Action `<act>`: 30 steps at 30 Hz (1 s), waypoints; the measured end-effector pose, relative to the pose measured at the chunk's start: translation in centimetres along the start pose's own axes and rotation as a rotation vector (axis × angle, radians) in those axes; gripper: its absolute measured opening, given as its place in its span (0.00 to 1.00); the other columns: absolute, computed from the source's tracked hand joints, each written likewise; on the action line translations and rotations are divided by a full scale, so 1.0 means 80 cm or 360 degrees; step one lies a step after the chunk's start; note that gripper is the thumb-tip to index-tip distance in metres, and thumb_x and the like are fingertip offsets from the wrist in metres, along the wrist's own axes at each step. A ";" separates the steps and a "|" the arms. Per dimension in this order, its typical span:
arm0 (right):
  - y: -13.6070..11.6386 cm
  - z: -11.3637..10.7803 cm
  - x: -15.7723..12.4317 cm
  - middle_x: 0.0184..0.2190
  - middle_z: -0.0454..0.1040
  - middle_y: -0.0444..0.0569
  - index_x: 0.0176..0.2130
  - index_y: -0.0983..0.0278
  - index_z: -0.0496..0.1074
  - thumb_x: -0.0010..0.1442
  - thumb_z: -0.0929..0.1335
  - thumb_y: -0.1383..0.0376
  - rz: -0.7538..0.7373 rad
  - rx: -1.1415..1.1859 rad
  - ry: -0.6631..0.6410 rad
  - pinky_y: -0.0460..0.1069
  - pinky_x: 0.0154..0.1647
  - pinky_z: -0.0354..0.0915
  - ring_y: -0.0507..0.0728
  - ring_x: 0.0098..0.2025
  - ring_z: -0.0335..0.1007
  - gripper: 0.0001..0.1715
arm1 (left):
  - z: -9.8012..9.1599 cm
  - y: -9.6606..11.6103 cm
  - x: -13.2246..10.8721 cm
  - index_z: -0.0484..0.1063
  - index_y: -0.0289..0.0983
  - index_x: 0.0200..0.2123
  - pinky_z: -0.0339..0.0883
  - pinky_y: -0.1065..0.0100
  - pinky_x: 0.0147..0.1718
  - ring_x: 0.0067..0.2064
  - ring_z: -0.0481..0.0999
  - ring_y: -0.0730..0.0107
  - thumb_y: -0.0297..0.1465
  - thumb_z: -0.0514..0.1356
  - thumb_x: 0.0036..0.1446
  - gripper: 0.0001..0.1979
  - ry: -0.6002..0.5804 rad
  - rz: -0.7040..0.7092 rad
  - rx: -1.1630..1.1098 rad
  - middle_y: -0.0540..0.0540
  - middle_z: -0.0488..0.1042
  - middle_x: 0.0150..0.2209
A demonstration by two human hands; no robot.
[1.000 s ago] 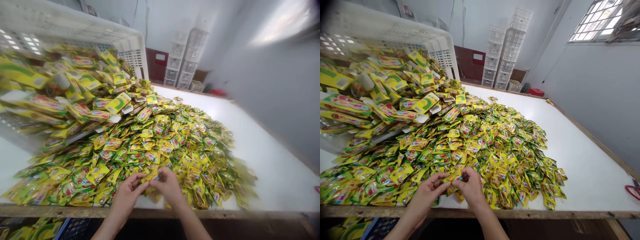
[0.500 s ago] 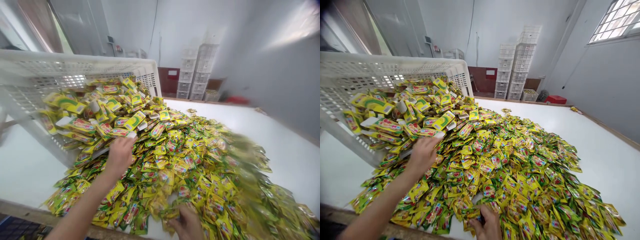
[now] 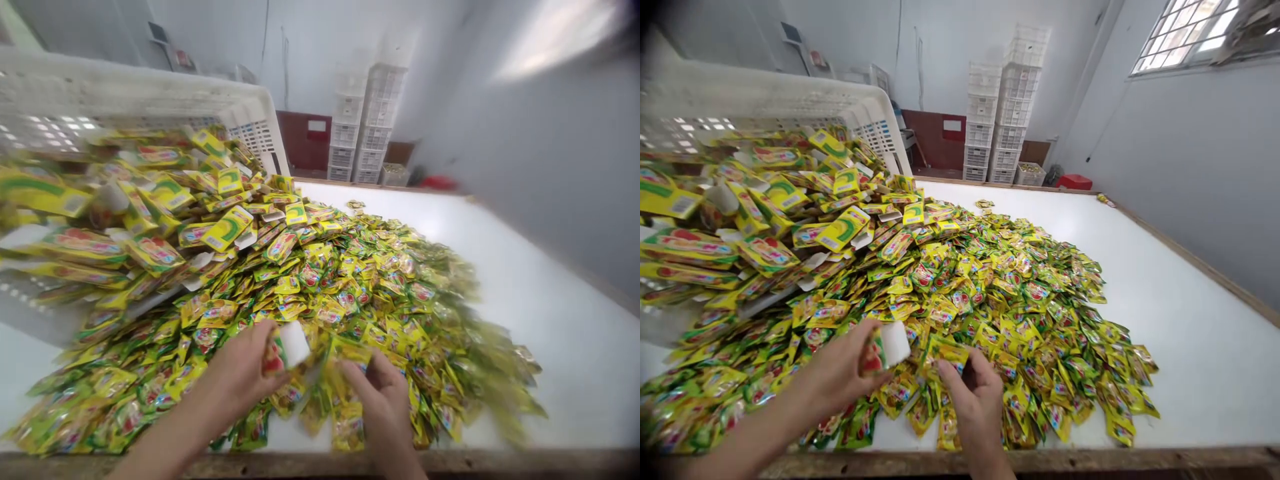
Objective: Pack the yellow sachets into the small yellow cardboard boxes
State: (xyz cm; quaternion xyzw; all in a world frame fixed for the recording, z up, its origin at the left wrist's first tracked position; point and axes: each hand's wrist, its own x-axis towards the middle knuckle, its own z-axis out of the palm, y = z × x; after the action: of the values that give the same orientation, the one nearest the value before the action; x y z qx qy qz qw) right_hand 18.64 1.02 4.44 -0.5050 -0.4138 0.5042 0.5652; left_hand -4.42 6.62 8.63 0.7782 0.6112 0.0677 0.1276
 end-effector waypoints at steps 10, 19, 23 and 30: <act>0.034 -0.002 0.012 0.31 0.74 0.46 0.36 0.63 0.77 0.54 0.69 0.72 -0.0504 -0.1094 -0.0136 0.47 0.35 0.63 0.55 0.34 0.69 0.10 | 0.161 0.084 -0.032 0.62 0.39 0.47 0.63 0.64 0.35 0.42 0.78 0.53 0.36 0.58 0.54 0.17 0.0155 -0.0456 -0.0385 0.42 0.77 0.38; -0.004 -0.017 0.034 0.21 0.70 0.41 0.22 0.62 0.74 0.47 0.69 0.75 -0.0538 -0.1387 -0.0973 0.45 0.29 0.56 0.53 0.28 0.65 0.09 | 0.172 0.085 -0.058 0.64 0.40 0.38 0.61 0.65 0.30 0.32 0.74 0.57 0.40 0.69 0.43 0.22 0.0173 -0.0353 -0.0883 0.49 0.72 0.28; -0.007 -0.014 0.032 0.30 0.74 0.41 0.40 0.59 0.77 0.51 0.71 0.74 -0.0389 -0.1147 -0.0992 0.45 0.32 0.60 0.53 0.33 0.69 0.16 | 0.155 0.059 -0.063 0.71 0.39 0.39 0.65 0.67 0.34 0.35 0.75 0.61 0.38 0.66 0.51 0.14 -0.0040 -0.0204 -0.1599 0.49 0.76 0.31; 0.027 0.014 0.018 0.45 0.74 0.48 0.29 0.58 0.80 0.53 0.76 0.65 -0.0741 -0.1182 -0.0891 0.55 0.51 0.61 0.61 0.50 0.63 0.02 | 0.149 0.029 -0.075 0.77 0.40 0.48 0.66 0.63 0.50 0.51 0.75 0.55 0.34 0.68 0.52 0.19 -0.0149 -0.0205 -0.2206 0.45 0.79 0.48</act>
State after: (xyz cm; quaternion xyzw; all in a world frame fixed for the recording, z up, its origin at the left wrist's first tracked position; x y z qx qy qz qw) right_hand 17.40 2.54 2.38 -0.4118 -0.8015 0.3002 0.3129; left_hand -0.57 -1.09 -1.83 0.4818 0.4658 0.4008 0.6247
